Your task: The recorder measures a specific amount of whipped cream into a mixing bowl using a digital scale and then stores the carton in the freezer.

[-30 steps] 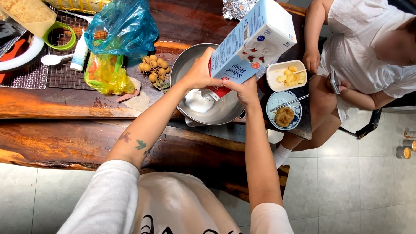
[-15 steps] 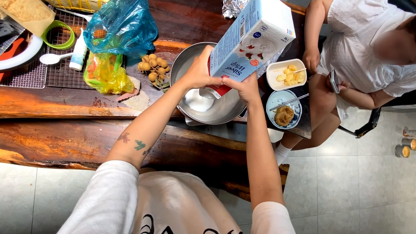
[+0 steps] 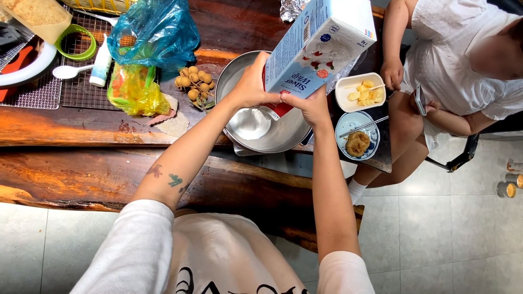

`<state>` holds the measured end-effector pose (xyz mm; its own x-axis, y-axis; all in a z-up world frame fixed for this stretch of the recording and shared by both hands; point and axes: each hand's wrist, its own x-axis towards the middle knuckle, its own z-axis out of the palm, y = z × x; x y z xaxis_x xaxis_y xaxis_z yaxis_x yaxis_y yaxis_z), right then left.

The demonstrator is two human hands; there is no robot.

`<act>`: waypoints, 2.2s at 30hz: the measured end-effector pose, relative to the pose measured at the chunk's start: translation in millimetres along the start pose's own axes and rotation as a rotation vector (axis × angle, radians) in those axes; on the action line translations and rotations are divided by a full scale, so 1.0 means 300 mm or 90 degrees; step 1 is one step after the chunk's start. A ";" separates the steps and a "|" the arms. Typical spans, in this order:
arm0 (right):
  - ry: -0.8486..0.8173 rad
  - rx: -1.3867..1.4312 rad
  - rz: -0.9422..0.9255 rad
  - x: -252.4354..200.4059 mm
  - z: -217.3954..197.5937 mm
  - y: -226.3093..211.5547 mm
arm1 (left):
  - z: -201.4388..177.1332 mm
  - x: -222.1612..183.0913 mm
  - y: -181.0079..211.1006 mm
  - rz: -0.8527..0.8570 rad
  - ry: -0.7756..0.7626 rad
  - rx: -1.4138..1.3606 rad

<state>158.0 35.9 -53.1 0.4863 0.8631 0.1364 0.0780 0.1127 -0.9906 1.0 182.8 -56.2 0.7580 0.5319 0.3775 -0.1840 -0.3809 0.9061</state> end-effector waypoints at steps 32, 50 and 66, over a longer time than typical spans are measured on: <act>0.003 0.018 -0.028 -0.020 0.005 -0.050 | 0.008 0.000 0.044 0.045 0.012 0.029; 0.003 0.008 -0.045 -0.013 0.003 -0.047 | 0.012 0.007 0.044 0.033 0.011 0.023; -0.001 -0.005 -0.034 -0.009 -0.004 -0.041 | 0.010 0.002 0.031 0.027 0.016 0.003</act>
<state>156.9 31.7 -41.3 0.4799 0.8568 0.1886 0.1109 0.1540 -0.9818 1.7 177.3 -48.0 0.7337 0.5337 0.4205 -0.2132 -0.4068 0.8883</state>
